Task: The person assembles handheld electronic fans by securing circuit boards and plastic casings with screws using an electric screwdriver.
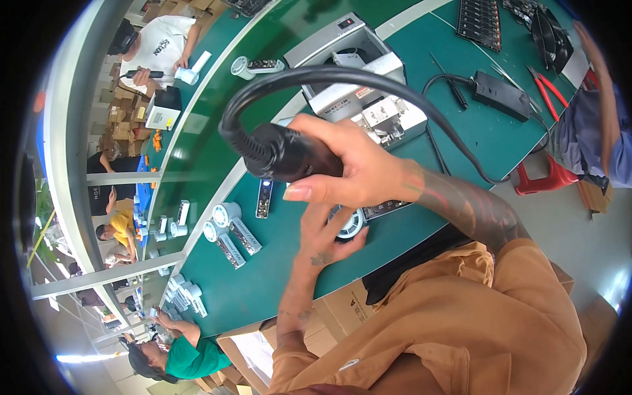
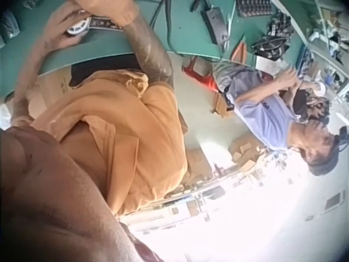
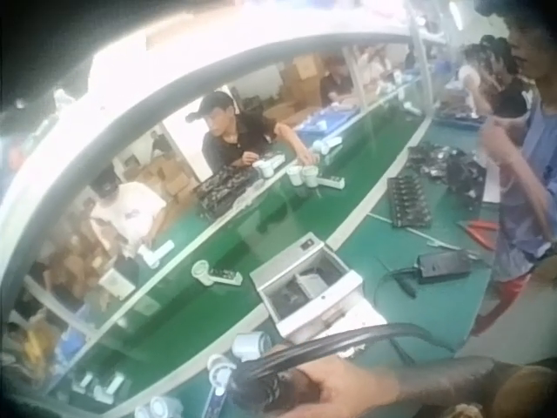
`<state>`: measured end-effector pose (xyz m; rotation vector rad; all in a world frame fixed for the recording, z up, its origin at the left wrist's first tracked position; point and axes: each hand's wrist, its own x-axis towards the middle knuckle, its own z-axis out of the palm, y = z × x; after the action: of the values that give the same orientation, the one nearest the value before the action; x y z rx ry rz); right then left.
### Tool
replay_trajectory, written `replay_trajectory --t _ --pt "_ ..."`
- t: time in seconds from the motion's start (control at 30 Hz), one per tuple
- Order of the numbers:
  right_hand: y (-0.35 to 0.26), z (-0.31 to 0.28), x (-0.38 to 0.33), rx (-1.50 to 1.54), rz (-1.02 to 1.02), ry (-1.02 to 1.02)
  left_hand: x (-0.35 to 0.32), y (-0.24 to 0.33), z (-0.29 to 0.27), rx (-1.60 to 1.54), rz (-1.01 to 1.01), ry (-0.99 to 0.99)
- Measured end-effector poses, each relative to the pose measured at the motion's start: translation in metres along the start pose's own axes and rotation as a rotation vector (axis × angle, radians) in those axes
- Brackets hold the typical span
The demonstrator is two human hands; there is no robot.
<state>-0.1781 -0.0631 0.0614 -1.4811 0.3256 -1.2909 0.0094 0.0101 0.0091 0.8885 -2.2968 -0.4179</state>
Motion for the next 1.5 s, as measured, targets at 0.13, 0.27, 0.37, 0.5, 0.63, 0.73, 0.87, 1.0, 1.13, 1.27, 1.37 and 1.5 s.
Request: replay_trajectory --t 0.13,0.27,0.37,0.5,0.63,0.73,0.87,1.0,1.13,1.27,1.37,1.5 --pt "0.006 0.005 0.002 -0.006 -0.008 0.069 0.007 0.013 0.0 0.177 0.016 -0.069" --pt "0.013 0.004 0.004 -0.029 -0.001 0.112 0.018 0.027 -0.004 0.38 -0.038 -0.155" --pt "0.011 0.003 0.004 0.077 -0.023 0.186 0.026 0.041 -0.014 0.513 -0.205 -0.339" --pt "0.008 0.004 0.002 0.076 0.066 0.158 0.033 0.043 -0.032 0.433 -0.179 -0.326" --pt "0.01 0.001 0.001 0.097 0.048 0.183 0.036 0.038 -0.069 0.296 -0.118 -0.249" --pt "0.007 -0.001 0.0 0.07 0.045 0.187 0.033 0.018 -0.101 0.3 -0.015 0.018" --pt "0.003 0.0 0.001 0.078 0.034 0.2 0.034 -0.016 -0.133 0.284 0.024 0.352" --pt "0.005 0.001 0.002 0.095 0.04 0.202 0.043 -0.044 -0.143 0.345 -0.293 0.489" --pt "0.01 0.002 0.002 0.066 0.016 0.202 0.055 -0.09 -0.14 0.25 -0.539 0.456" --pt "0.007 0.0 0.001 0.041 0.033 0.203 0.055 -0.13 -0.134 0.238 -0.696 0.313" --pt "0.007 0.001 0.001 0.034 0.038 0.195 0.051 -0.152 -0.133 0.298 -0.685 0.254" --pt "0.006 0.0 0.0 0.045 0.035 0.196 0.054 -0.166 -0.13 0.477 -0.763 0.106"
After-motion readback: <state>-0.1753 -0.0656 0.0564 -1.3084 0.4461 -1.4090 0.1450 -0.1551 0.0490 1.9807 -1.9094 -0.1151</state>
